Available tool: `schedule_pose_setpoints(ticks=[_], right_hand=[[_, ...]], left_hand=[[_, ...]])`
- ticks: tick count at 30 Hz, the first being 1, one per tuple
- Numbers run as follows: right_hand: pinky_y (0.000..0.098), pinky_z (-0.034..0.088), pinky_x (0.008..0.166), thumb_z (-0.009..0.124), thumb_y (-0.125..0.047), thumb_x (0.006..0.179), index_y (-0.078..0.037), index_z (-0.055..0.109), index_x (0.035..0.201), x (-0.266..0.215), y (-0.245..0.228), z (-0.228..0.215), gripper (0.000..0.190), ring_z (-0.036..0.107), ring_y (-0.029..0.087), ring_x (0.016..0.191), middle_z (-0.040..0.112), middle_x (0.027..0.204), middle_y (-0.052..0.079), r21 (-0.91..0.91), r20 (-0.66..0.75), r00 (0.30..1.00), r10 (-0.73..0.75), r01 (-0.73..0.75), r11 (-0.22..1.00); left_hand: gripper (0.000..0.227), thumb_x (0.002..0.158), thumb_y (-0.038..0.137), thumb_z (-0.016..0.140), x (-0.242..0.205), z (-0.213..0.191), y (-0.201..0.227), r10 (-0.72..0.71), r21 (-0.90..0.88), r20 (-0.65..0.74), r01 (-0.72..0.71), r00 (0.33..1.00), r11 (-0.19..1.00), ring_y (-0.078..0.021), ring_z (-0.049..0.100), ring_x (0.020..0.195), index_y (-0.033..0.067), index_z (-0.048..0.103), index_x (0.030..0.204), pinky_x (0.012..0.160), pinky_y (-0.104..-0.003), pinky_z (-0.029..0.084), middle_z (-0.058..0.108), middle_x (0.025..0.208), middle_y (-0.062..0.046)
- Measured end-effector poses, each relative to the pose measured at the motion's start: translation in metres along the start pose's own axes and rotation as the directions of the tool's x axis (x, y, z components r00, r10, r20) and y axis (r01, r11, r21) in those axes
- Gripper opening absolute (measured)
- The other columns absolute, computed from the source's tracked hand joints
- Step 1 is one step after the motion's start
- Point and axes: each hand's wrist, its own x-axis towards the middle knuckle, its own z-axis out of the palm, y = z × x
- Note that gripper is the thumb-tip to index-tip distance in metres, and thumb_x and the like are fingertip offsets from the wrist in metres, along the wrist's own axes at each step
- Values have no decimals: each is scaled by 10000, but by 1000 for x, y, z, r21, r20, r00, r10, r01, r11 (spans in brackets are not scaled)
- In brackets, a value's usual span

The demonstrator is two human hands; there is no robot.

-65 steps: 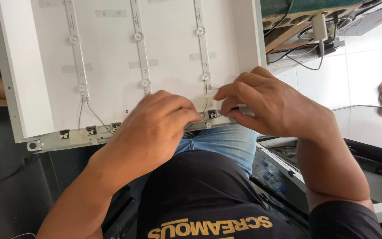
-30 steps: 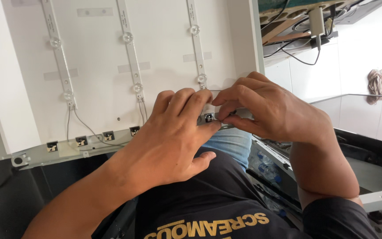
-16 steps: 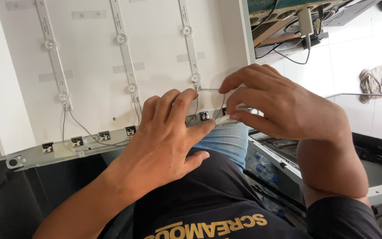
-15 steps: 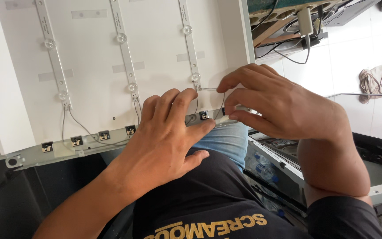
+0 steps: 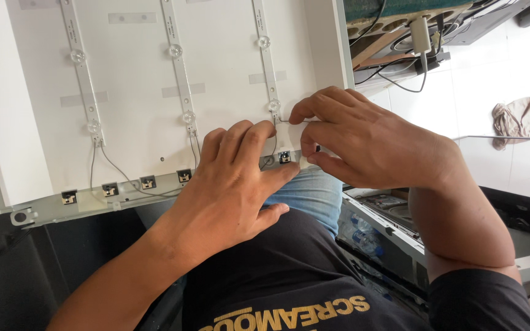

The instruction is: The person sits on the floor and repairs a white rectangular light fixture by hand. They strip wire ends, connect them to terminals, and secure the connections with electrical tape. They also use a screwdriver to tighten the terminal screws and attach a metal frame to the fixture.

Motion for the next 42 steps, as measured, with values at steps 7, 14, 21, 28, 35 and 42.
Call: schedule_pose_setpoints(ticks=[7, 14, 21, 28, 35, 42], right_hand=[[479, 501, 1008, 613, -91, 1041, -76, 622, 958, 3, -1, 6, 85, 612, 365, 1186, 619, 1267, 177, 20, -22, 999, 39, -38, 999], [468, 504, 987, 644, -109, 1041, -75, 625, 944, 4, 0, 7, 104, 615, 358, 1170, 616, 1252, 169, 7, -23, 999, 38, -38, 999], [473, 504, 996, 656, -145, 1022, -90, 650, 957, 4, 2, 9, 86, 605, 356, 1186, 610, 1256, 154, 1, 10, 997, 71, -71, 997], [479, 507, 987, 677, -188, 1034, -107, 665, 958, 5, 5, 12, 112, 614, 358, 1199, 611, 1264, 153, -27, 14, 998, 69, -69, 997], [479, 501, 981, 705, -223, 1018, -136, 710, 909, 10, 4, 11, 139, 606, 334, 1182, 643, 1262, 113, -63, 52, 991, 123, -120, 991], [481, 507, 955, 774, -220, 939, -140, 702, 972, 12, 6, 11, 113, 615, 317, 1131, 651, 1178, 89, -66, 68, 983, 169, -164, 984]], left_hand=[[610, 806, 545, 873, 1, 0, 0, 1, 12, -4, -1, 1000, 1000, -403, 478, 1291, 216, 745, 1302, 1049, -565, 427, 468, 1384, -215], [564, 819, 522, 875, 2, -2, 0, 10, -8, -16, -10, 1000, 1000, -409, 475, 1271, 183, 754, 1254, 1021, -556, 436, 468, 1363, -234], [581, 827, 527, 857, 3, -3, 0, 8, 6, 12, -8, 1000, 1000, -409, 476, 1286, 199, 741, 1292, 1032, -561, 428, 465, 1383, -231], [599, 803, 526, 889, 2, -1, -1, 16, -12, -14, -16, 1000, 1000, -414, 472, 1298, 221, 757, 1301, 1034, -568, 436, 457, 1384, -229], [576, 841, 500, 861, 2, 0, -1, 5, -61, 16, -4, 1000, 998, -444, 444, 1344, 202, 737, 1318, 1063, -598, 424, 440, 1422, -248], [589, 829, 520, 872, 3, 0, -1, 12, -33, 0, -12, 1000, 999, -431, 465, 1325, 204, 751, 1311, 1062, -583, 443, 465, 1383, -237]])
